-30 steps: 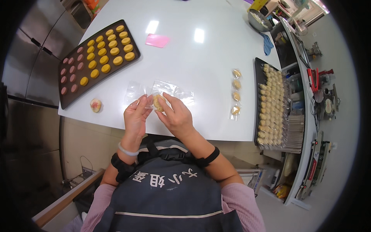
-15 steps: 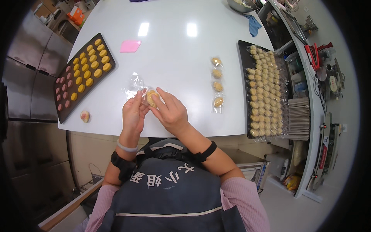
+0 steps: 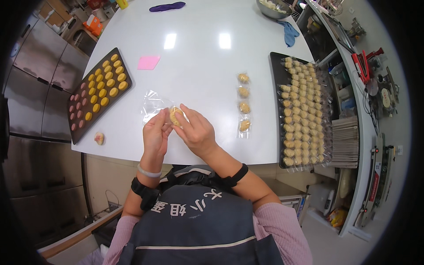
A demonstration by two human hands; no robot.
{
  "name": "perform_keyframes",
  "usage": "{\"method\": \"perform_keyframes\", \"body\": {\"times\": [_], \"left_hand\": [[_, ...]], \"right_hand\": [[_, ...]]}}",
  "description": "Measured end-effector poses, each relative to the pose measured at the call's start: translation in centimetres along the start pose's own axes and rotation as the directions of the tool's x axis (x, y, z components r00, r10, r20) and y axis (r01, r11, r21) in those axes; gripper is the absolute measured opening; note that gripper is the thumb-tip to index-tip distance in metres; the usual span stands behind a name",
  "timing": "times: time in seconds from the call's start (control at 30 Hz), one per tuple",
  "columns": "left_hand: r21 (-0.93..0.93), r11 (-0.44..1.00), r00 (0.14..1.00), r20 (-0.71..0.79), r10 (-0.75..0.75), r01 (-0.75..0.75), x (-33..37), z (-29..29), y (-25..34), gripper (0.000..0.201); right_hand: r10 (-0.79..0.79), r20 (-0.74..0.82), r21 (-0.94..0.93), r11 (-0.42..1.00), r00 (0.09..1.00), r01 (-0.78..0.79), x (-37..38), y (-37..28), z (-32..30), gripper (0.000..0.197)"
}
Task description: The person places small pastries into individual clear plastic wrappers by hand and then arranges the wrapped pastries onto a black tray.
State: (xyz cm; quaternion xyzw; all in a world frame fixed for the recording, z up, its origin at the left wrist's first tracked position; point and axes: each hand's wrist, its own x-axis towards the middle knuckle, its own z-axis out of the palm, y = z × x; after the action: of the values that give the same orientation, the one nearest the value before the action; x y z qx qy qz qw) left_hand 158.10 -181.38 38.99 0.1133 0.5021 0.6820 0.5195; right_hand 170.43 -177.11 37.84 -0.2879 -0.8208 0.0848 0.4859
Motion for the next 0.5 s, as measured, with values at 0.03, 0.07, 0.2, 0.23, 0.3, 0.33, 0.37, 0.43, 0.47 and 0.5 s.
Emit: {"method": "perform_keyframes", "body": {"times": [0.03, 0.07, 0.2, 0.23, 0.3, 0.33, 0.37, 0.43, 0.47, 0.5], "left_hand": [[-0.001, 1.000, 1.000, -0.001, 0.003, -0.003, 0.0, 0.2, -0.1, 0.027], [-0.010, 1.000, 0.999, 0.037, -0.002, 0.002, -0.1, 0.5, -0.2, 0.028], [0.060, 0.998, 0.995, 0.093, -0.037, 0.031, 0.2, 0.6, -1.0, 0.028], [0.059, 0.998, 0.995, 0.091, -0.034, 0.028, 0.3, 0.5, -1.3, 0.028], [0.077, 0.993, 0.988, 0.113, -0.101, 0.093, 0.5, 0.4, -1.7, 0.027], [0.079, 0.993, 0.988, 0.113, -0.102, 0.093, 0.5, 0.4, -1.8, 0.027], [-0.008, 0.984, 0.975, 0.133, -0.177, 0.179, 0.4, 0.5, -1.8, 0.026], [-0.091, 0.959, 0.954, 0.158, -0.253, 0.270, 0.1, 0.9, -2.4, 0.025], [-0.130, 0.946, 0.950, 0.140, -0.278, 0.296, 0.1, 1.2, -2.9, 0.025], [-0.170, 0.931, 0.945, 0.123, -0.304, 0.322, 0.1, 1.5, -3.2, 0.025]], "right_hand": [[-0.014, 0.004, 0.011, 1.000, 1.000, 0.014, 0.0, 0.1, -0.1, 0.037], [-0.018, 0.004, 0.013, 1.000, 1.000, 0.018, 0.0, 0.3, -0.3, 0.037], [0.054, 0.006, 0.020, 0.998, 0.999, -0.054, 0.1, 0.7, -1.0, 0.039], [0.103, 0.012, 0.046, 0.994, 0.995, -0.104, 0.2, 0.7, -1.2, 0.041], [0.102, 0.112, 0.107, 0.988, 0.988, -0.114, 0.3, 1.4, -2.2, 0.042], [0.093, 0.212, 0.166, 0.977, 0.973, -0.130, 0.3, 2.0, -2.8, 0.043], [0.098, 0.211, 0.165, 0.977, 0.973, -0.134, 0.2, 2.5, -3.2, 0.043], [0.041, 0.289, 0.169, 0.981, 0.956, -0.093, 0.0, 3.6, -4.0, 0.043], [0.042, 0.290, 0.169, 0.981, 0.956, -0.095, 0.0, 4.0, -4.3, 0.043], [0.038, 0.288, 0.184, 0.978, 0.957, -0.094, -0.1, 4.4, -4.5, 0.040]]}}
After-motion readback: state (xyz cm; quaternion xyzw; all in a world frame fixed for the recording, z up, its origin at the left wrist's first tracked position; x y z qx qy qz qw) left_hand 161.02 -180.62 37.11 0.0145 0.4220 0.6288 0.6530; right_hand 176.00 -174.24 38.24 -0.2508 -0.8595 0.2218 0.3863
